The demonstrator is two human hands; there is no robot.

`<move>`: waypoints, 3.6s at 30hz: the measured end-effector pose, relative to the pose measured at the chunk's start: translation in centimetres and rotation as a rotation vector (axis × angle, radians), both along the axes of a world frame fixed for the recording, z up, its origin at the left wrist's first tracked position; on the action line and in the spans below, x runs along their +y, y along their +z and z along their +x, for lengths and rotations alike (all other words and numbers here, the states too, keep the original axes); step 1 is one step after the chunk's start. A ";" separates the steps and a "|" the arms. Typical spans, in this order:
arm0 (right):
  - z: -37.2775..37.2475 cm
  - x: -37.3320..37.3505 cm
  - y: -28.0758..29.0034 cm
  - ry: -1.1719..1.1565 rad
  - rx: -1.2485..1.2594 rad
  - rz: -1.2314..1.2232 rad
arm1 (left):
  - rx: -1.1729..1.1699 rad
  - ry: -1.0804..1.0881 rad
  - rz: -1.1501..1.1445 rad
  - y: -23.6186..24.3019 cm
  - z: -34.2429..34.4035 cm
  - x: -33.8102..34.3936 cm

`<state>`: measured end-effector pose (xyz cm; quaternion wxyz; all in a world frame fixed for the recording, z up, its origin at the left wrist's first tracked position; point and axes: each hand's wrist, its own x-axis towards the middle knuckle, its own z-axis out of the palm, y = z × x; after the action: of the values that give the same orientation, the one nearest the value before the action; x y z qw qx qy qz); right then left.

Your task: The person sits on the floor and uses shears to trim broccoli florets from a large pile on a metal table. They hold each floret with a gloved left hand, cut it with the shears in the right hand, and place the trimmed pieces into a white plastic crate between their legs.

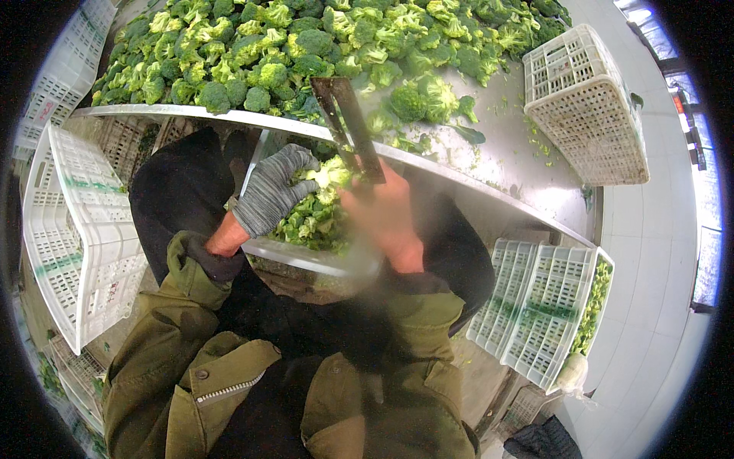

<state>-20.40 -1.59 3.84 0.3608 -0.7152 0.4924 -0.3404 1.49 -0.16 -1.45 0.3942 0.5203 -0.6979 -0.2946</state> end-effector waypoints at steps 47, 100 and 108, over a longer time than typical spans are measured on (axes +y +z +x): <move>-0.1 -0.3 -1.3 -0.281 -0.396 0.319 | 0.676 -0.305 0.603 0.1 -1.5 0.8; 0.9 1.0 -0.5 -0.188 -0.051 0.373 | 0.791 -0.078 0.635 -1.3 -1.7 -0.1; 0.5 1.4 -2.2 -0.043 -0.044 0.257 | 0.702 -0.119 0.533 -1.4 -2.2 -0.1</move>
<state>-19.85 -0.24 1.69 0.4528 -0.6448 0.5392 -0.2975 -0.75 -0.28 -2.84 0.4416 0.4311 -0.4502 -0.6453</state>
